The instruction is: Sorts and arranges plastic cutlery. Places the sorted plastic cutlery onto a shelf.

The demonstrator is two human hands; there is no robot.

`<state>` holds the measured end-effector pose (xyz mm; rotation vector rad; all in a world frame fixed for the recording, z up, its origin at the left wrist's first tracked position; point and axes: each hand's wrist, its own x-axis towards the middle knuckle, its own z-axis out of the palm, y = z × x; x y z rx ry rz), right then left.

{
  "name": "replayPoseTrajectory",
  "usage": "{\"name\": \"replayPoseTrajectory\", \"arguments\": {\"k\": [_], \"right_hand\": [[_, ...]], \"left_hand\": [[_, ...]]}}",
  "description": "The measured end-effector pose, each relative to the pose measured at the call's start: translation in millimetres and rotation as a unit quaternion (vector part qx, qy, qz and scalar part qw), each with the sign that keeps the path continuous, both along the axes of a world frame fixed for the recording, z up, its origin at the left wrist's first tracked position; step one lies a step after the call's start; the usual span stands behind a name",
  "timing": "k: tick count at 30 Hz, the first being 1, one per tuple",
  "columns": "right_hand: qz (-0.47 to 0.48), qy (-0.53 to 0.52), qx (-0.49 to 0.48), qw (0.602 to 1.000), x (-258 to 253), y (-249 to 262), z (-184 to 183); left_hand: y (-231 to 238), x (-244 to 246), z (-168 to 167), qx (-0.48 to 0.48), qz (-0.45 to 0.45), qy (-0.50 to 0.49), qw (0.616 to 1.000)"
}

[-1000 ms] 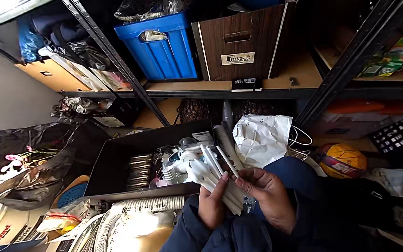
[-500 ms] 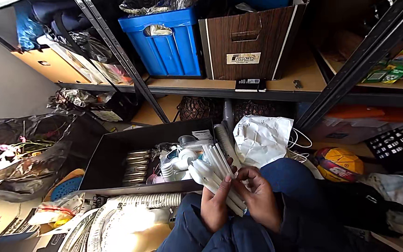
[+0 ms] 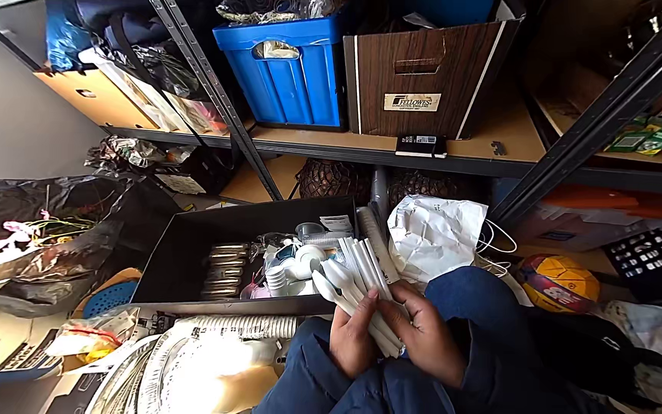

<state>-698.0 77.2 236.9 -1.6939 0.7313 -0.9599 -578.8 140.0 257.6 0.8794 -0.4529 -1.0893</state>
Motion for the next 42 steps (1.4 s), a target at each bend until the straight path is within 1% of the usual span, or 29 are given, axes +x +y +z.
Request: {"name": "replayPoseTrajectory", "arguments": {"k": [4, 6, 8, 9, 10, 11, 12, 13, 15, 17, 20, 21, 23, 25, 27, 28, 29, 31, 33, 35, 38, 40, 41, 42], "right_hand": [[0.032, -0.043, 0.147, 0.988, -2.5, 1.3, 4.4], [0.021, -0.088, 0.206, 0.974, -4.4, 0.9, 6.6], [0.007, -0.150, 0.290, 0.945, -8.1, -3.1, 12.2], [0.015, -0.176, 0.332, 0.927, -9.8, -5.6, 15.7], [0.033, -0.193, 0.361, 0.912, -11.2, -7.4, 18.5], [0.048, -0.197, 0.370, 0.907, -11.0, -7.8, 18.8], [0.054, -0.186, 0.353, 0.915, -9.1, -6.1, 16.9], [0.049, -0.166, 0.317, 0.933, -5.3, -3.3, 13.7], [0.028, -0.141, 0.235, 0.961, 1.7, 0.2, 7.1], [0.002, -0.135, 0.179, 0.974, 7.0, -0.2, 1.7], [-0.045, -0.074, 0.140, 0.986, 9.6, 1.0, 1.5], [-0.058, -0.038, 0.112, 0.991, 8.9, 0.8, 0.6], [-0.075, 0.046, 0.024, 0.996, 6.5, -3.0, -0.5], [-0.093, 0.107, -0.060, 0.988, 4.4, -5.8, 0.3], [-0.092, 0.129, -0.087, 0.984, 2.4, -8.3, 2.7], [-0.086, 0.120, -0.075, 0.986, 1.0, -9.3, 2.9], [-0.076, 0.098, -0.043, 0.991, -0.7, -9.9, 2.9], [-0.058, 0.015, 0.073, 0.995, -3.6, -11.3, 8.8], [-0.038, -0.085, 0.208, 0.974, -7.8, -13.9, 19.1], [-0.012, -0.165, 0.293, 0.942, -13.6, -19.1, 26.3], [-0.001, -0.253, 0.355, 0.900, -15.6, -18.8, 30.2], [0.001, -0.275, 0.383, 0.882, -14.8, -15.3, 31.8], [0.003, -0.273, 0.390, 0.879, -13.9, -13.3, 31.9], [0.004, -0.257, 0.386, 0.886, -13.1, -11.2, 31.1]], "left_hand": [[0.7, 3.1, 3.3, 0.025, -0.007, -0.013, 1.000], [-0.9, 9.5, -1.6, 0.015, -0.031, -0.010, 0.999], [-3.7, 15.0, -3.4, 0.027, -0.033, 0.026, 0.999], [-4.9, 16.2, -3.8, 0.046, -0.022, 0.045, 0.998], [-6.1, 16.0, -4.0, 0.066, -0.016, 0.060, 0.996], [-7.4, 13.6, -4.8, 0.079, -0.017, 0.069, 0.994], [-8.3, 8.5, -5.7, 0.088, -0.018, 0.065, 0.994], [-8.5, 2.3, -4.9, 0.099, -0.006, 0.048, 0.994], [-7.9, -5.5, -3.8, 0.099, 0.018, -0.026, 0.995], [-9.5, -11.6, -6.2, 0.072, 0.045, -0.090, 0.992], [-9.7, -18.1, -6.3, 0.084, 0.066, -0.111, 0.988], [-9.3, -19.7, -6.9, 0.086, 0.070, -0.114, 0.987], [-10.1, -21.1, -7.7, 0.081, 0.071, -0.126, 0.986], [-11.7, -18.9, -9.3, 0.070, 0.059, -0.131, 0.987], [-13.5, -15.1, -8.9, 0.063, 0.043, -0.139, 0.987], [-13.9, -12.8, -9.1, 0.062, 0.034, -0.139, 0.988], [-14.0, -10.3, -9.6, 0.063, 0.023, -0.134, 0.989], [-15.3, -5.4, -11.6, 0.058, 0.015, -0.117, 0.991], [-16.0, -0.9, -12.8, 0.059, 0.016, -0.105, 0.993], [-16.5, 2.6, -13.7, 0.058, 0.004, -0.102, 0.993], [-16.0, 1.0, -10.8, 0.076, -0.017, -0.102, 0.992], [-16.0, -1.7, -8.5, 0.070, -0.026, -0.100, 0.992], [-16.0, -1.7, -8.1, 0.063, -0.030, -0.103, 0.992], [-16.0, -1.5, -7.9, 0.055, -0.030, -0.105, 0.992]]}}
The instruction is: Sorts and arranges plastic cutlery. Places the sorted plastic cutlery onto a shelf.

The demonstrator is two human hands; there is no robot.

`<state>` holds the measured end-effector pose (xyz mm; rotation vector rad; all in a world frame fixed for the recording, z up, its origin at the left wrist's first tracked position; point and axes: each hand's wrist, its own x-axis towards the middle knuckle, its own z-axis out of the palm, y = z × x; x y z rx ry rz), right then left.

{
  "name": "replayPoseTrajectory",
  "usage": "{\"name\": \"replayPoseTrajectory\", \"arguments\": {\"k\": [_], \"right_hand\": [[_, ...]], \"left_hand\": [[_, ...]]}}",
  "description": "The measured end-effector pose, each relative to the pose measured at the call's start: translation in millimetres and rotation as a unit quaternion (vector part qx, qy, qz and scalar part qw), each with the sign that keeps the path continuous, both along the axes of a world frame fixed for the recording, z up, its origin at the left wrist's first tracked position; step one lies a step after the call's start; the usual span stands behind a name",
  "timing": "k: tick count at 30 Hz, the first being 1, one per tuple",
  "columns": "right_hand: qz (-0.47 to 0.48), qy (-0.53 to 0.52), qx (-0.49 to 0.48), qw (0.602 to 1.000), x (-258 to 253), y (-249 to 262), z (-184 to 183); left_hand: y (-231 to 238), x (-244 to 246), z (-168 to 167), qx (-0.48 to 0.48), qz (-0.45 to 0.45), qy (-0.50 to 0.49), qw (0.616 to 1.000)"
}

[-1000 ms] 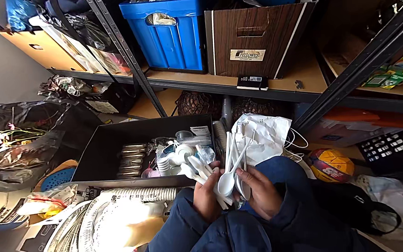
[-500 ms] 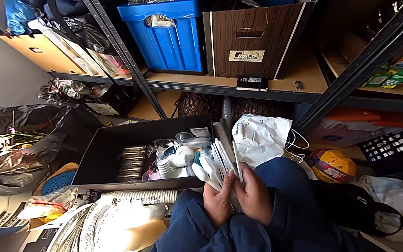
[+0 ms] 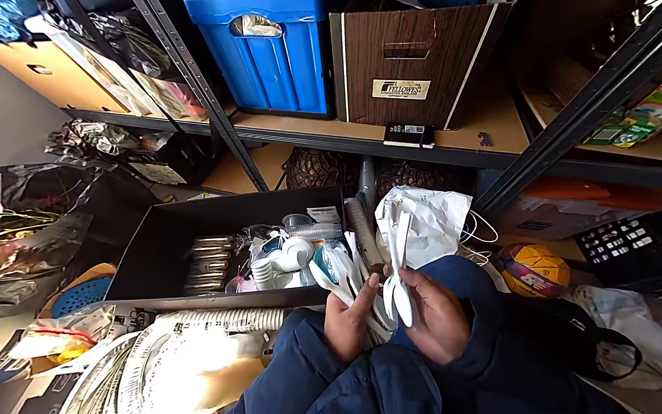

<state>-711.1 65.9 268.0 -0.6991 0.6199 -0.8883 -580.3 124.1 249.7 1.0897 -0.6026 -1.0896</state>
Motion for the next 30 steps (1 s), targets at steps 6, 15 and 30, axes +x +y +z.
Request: {"name": "replayPoseTrajectory", "arguments": {"k": [6, 15, 30], "right_hand": [[0.011, 0.094, -0.136, 0.986, 3.1, 9.0, -13.0], [-0.024, 0.102, -0.296, 0.949, 11.3, 16.3, -28.8], [-0.009, 0.217, -0.404, 0.888, 5.9, 9.4, -34.0]], "left_hand": [[2.7, 0.3, 1.4, 0.012, 0.011, 0.008, 1.000], [3.5, -4.3, 2.8, -0.025, 0.020, 0.020, 0.999], [3.6, -4.7, 3.8, -0.024, 0.045, 0.034, 0.998]]}}
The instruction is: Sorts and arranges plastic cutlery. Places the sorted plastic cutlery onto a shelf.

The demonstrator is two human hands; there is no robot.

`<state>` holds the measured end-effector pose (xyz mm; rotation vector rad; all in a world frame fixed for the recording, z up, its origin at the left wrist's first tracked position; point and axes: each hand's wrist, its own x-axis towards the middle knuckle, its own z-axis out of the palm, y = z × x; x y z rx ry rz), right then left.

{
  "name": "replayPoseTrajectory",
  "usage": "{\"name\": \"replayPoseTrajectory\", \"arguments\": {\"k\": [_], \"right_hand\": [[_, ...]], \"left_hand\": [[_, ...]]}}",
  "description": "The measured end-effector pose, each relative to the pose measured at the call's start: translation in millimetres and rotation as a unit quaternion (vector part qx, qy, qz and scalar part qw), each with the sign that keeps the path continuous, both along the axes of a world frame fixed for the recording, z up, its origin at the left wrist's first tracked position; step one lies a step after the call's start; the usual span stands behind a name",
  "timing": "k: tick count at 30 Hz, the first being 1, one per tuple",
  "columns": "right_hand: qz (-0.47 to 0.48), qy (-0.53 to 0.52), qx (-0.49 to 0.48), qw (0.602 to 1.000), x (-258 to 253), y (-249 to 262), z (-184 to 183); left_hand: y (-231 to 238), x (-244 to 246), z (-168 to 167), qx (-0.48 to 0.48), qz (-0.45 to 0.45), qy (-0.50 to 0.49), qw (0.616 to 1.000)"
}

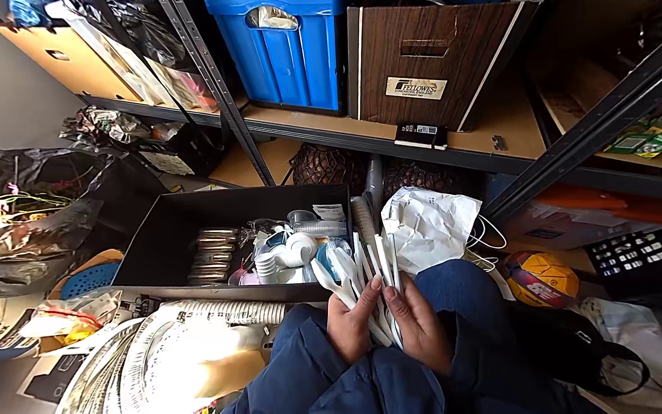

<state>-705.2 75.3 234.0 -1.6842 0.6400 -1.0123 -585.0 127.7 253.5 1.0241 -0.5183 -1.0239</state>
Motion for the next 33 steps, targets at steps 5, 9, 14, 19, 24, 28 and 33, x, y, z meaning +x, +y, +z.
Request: {"name": "replayPoseTrajectory", "arguments": {"k": [5, 9, 14, 19, 24, 28, 33], "right_hand": [[0.021, 0.006, -0.019, 1.000, 0.0, -2.3, -5.0], [0.065, 0.001, 0.017, 0.998, -4.1, -5.3, -0.6], [0.082, -0.050, 0.081, 0.992, -2.9, -5.5, 6.7], [0.093, -0.069, 0.184, 0.976, -4.4, -8.2, 17.0], [0.018, -0.032, 0.309, 0.950, -10.0, -14.8, 20.7], [0.052, -0.048, 0.295, 0.953, -9.3, -14.5, 25.9], [0.102, -0.090, 0.262, 0.956, -6.5, -13.3, 20.7]], "left_hand": [[0.4, -1.6, 3.0, 0.007, 0.015, 0.012, 1.000], [-0.3, 1.2, 2.8, 0.014, 0.015, 0.011, 1.000], [-1.3, 3.3, 0.5, 0.000, 0.011, 0.008, 1.000], [-8.9, 10.8, 0.1, 0.008, -0.014, -0.013, 1.000], [-25.8, 24.8, 3.2, 0.058, -0.072, -0.014, 0.996], [-27.6, 26.6, 4.4, 0.060, -0.080, -0.026, 0.995], [-22.6, 23.9, 7.8, 0.066, -0.081, -0.013, 0.994]]}}
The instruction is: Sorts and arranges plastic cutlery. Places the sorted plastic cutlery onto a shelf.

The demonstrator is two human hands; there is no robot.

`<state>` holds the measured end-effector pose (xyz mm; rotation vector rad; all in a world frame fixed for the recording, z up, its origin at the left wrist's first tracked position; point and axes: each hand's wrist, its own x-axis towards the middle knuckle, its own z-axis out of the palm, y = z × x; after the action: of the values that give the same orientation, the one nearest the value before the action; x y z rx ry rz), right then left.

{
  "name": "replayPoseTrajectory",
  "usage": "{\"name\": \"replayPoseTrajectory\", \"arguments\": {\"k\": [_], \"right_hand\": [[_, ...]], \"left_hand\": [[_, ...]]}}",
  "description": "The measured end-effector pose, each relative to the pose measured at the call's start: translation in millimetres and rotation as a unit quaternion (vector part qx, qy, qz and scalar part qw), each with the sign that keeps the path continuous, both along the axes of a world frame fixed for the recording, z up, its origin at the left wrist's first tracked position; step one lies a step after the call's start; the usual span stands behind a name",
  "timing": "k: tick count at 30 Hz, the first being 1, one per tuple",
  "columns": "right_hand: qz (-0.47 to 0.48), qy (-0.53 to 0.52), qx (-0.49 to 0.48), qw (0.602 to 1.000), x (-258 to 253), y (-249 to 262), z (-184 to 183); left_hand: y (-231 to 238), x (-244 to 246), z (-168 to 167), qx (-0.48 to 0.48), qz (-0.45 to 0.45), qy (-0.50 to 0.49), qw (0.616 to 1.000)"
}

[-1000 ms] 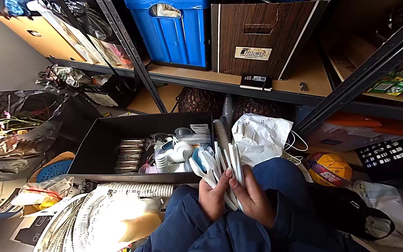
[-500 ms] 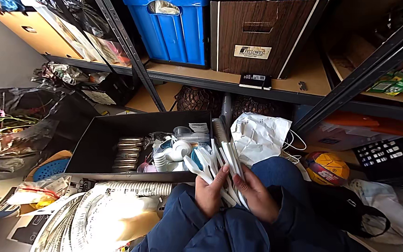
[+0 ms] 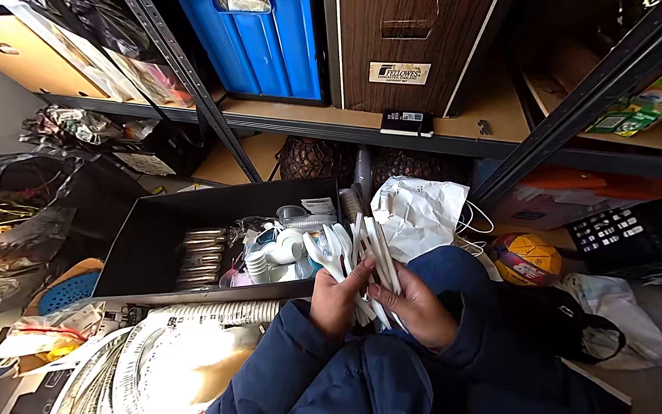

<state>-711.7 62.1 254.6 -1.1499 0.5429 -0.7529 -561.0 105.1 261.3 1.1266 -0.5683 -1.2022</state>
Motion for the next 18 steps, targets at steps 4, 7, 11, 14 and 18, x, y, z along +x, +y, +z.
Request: {"name": "replayPoseTrajectory", "arguments": {"k": [4, 7, 11, 14, 18], "right_hand": [[-0.003, 0.017, 0.026, 1.000, -3.1, -0.6, 3.3], [0.008, 0.025, 0.031, 0.999, -6.0, -1.7, 1.7], [0.002, 0.063, -0.025, 0.998, -7.0, 2.3, 6.2], [-0.032, 0.083, -0.098, 0.991, -6.2, 4.9, 4.0], [-0.079, 0.115, -0.206, 0.969, -5.9, 2.2, -2.3]], "left_hand": [[3.8, 4.5, -5.2, -0.018, 0.000, 0.009, 1.000], [6.6, 6.2, -5.0, -0.029, 0.004, 0.004, 1.000], [7.1, 4.3, -0.5, -0.042, 0.035, -0.038, 0.998], [7.3, 5.9, -1.1, -0.052, 0.039, -0.044, 0.997], [9.4, 5.5, -1.6, -0.085, 0.015, -0.045, 0.995]]}}
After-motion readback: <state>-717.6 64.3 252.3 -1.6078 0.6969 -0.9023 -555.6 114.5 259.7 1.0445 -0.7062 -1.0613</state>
